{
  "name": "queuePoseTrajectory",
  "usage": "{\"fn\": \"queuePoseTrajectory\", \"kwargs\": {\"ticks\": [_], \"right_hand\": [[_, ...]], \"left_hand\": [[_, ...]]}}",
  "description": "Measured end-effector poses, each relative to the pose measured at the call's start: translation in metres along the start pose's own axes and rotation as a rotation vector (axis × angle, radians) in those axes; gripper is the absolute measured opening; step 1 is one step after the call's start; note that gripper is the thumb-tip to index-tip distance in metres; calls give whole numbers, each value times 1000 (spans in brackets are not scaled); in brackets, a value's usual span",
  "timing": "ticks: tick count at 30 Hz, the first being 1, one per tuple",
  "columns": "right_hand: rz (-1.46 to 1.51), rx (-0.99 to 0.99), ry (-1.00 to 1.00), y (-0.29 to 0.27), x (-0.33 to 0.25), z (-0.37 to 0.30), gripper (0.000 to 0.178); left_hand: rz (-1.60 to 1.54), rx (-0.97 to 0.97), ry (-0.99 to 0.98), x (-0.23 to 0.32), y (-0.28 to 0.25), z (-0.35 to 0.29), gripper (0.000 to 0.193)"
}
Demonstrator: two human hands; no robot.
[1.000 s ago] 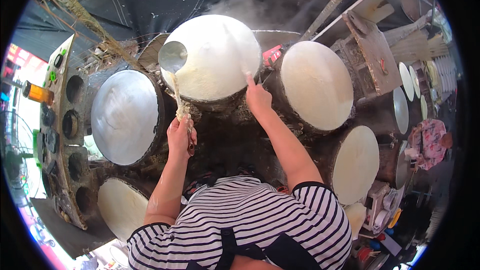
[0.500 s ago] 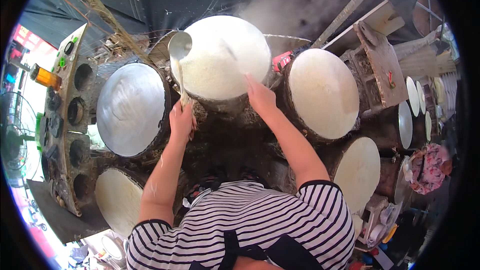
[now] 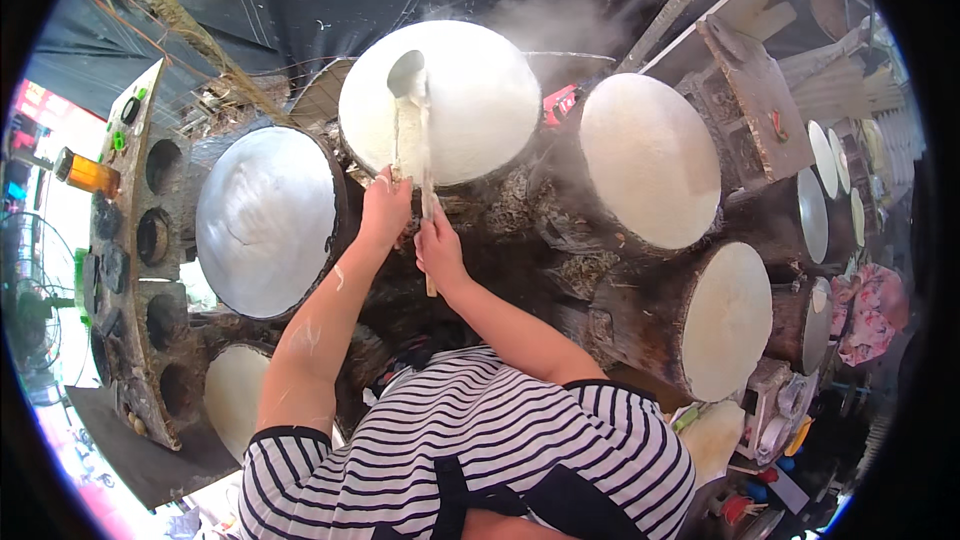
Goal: The person ladles batter onto multiple hot griddles, spreads it into thin circular crepes, and removes cooked crepes to a stack. The person repeats this cycle across several griddles, using a ladle and a wooden spreader.
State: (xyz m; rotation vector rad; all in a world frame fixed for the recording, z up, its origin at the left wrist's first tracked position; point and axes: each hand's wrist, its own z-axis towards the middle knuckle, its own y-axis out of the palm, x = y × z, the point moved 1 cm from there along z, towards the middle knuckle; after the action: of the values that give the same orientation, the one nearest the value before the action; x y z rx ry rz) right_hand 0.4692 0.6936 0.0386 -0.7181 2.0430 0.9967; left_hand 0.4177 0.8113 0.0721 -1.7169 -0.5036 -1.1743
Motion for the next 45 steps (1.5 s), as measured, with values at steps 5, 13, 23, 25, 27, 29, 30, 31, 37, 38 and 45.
{"fn": "queuePoseTrajectory", "kwargs": {"ticks": [5, 13, 23, 25, 27, 29, 30, 31, 37, 38, 45], "right_hand": [[-619, 130, -624, -20, 1, 49, 39], [-1065, 280, -642, -113, -90, 49, 39], [-277, -135, 92, -98, -97, 25, 38], [-229, -40, 81, -100, -104, 40, 38], [-258, -37, 82, -97, -105, 44, 39], [-325, -84, 102, -88, -94, 35, 40], [-237, -150, 166, -83, -88, 28, 37], [-86, -201, 257, -80, -89, 26, 34], [258, -328, 287, -105, -117, 41, 26], [235, -309, 247, -108, -120, 42, 26], [81, -101, 204, -112, -118, 27, 27]], "left_hand": [[-1292, -23, -581, 64, -22, -19, 14], [-2266, -496, -467, 97, -63, -15, 15], [-1873, -370, -294, 111, -79, -27, 22], [-1811, -257, -338, 110, -77, -30, 21], [-1799, -246, -363, 106, -76, -31, 21], [-1776, -253, -379, 95, -75, -29, 21], [-1766, -237, -389, 94, -75, -29, 22], [-1755, -223, -400, 94, -74, -28, 22], [-1511, -131, -389, 102, -64, -6, 14], [-1440, -160, -374, 102, -60, 1, 14], [-642, -23, -337, 81, -3, 60, 22]]}}
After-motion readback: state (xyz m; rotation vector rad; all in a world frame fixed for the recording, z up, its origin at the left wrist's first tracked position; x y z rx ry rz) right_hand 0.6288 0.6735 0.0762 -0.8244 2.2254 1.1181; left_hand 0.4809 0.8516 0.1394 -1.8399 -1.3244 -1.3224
